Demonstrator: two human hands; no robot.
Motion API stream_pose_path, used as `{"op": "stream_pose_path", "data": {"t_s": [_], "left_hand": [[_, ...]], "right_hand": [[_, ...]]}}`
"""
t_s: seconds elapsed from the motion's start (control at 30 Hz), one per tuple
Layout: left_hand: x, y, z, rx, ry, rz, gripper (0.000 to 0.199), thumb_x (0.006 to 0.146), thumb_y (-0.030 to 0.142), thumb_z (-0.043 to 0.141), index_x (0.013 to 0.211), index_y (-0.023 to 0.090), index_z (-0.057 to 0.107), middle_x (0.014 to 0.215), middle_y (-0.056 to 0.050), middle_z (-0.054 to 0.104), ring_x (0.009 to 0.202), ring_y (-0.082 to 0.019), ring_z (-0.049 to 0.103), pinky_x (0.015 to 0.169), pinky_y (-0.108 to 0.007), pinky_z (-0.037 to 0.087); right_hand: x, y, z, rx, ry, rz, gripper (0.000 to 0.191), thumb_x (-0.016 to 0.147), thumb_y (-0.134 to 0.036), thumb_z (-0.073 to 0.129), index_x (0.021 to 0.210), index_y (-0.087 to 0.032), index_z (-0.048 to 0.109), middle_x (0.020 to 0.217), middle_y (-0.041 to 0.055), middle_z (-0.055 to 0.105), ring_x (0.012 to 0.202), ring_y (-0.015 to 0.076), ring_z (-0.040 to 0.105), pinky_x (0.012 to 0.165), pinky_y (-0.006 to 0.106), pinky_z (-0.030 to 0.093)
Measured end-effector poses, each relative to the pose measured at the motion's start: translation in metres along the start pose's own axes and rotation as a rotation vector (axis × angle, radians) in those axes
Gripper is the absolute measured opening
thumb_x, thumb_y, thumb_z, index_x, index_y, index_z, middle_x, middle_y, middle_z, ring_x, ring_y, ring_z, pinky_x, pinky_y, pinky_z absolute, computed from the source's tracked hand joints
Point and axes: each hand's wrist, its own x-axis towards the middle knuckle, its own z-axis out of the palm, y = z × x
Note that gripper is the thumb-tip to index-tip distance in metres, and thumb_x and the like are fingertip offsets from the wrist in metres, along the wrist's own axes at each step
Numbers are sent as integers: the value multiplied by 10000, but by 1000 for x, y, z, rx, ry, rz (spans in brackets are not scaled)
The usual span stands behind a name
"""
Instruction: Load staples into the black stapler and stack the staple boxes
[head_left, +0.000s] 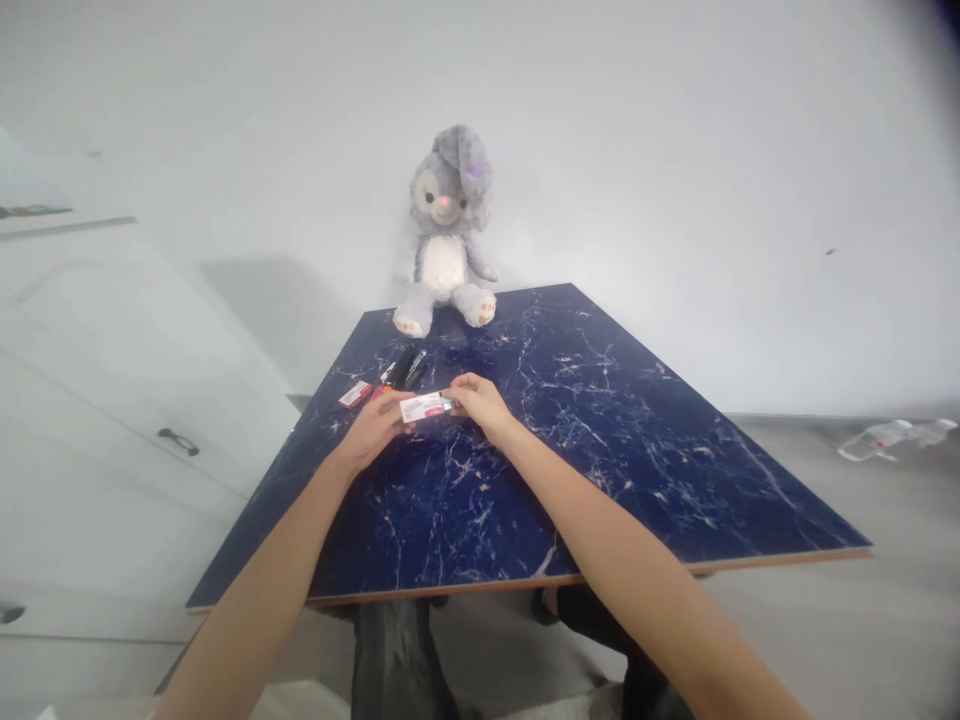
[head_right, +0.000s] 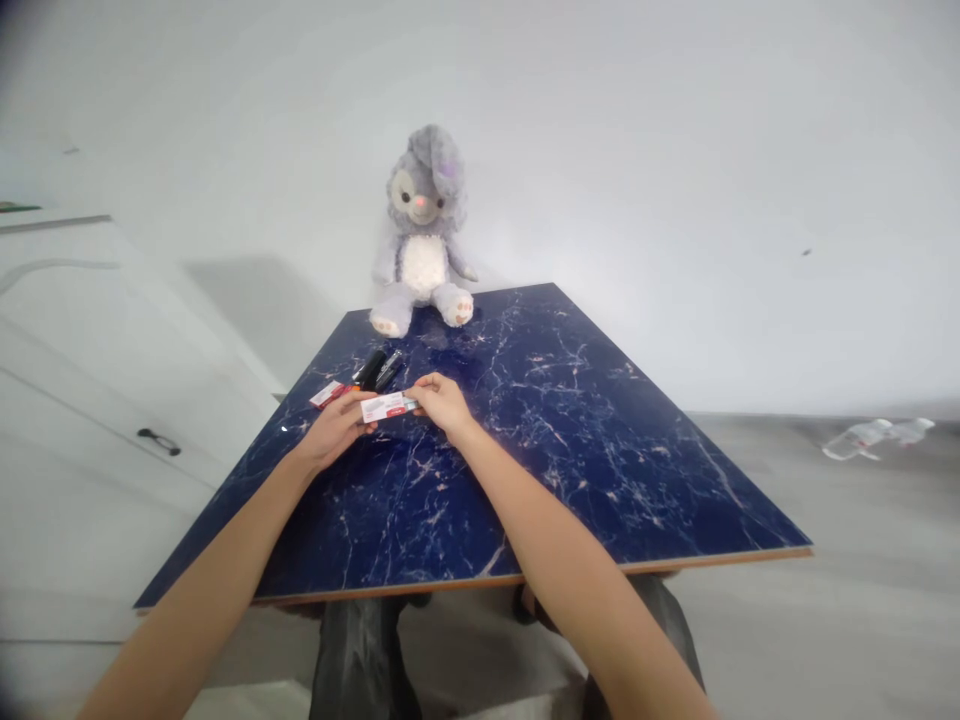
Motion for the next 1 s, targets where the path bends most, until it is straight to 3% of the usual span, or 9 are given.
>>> {"op": "stream_pose_path", "data": {"t_s": [0.17,0.37,0.67,1.0], "left_hand": [[0,-2,1,-41,-9,3,328,752,344,813,1000,162,700,892,-66,703,675,-135,617,617,-262,499],[1,-4,0,-48,-25,-9,313,775,328,798,1024,170,694,896,-64,701,680,-130,613,632,-264,513],[1,3,3,-118,51,15,319,763,299,805,1023,158,688,891,-55,691,650,-100,600,581,-212,493],[1,2,4,-143,32,14,311,754,294,814,1008,164,692,873,-49,699,649,-110,602,585,-220,488]], "right_hand": [[-1,-3,-3,13,-90,15,220,649,-143,718,842,-182,620,808,12,703,709,140,663,628,235,564],[-3,3,3,54,-55,34,199,700,-155,718,858,-184,600,819,25,715,706,135,665,631,224,556],[-8,-11,1,261,-71,44,179,772,-156,655,950,-161,672,927,46,718,847,141,677,773,240,581],[-6,-8,1,205,-59,52,193,713,-99,702,890,-163,662,833,37,719,751,123,665,693,213,558]]}}
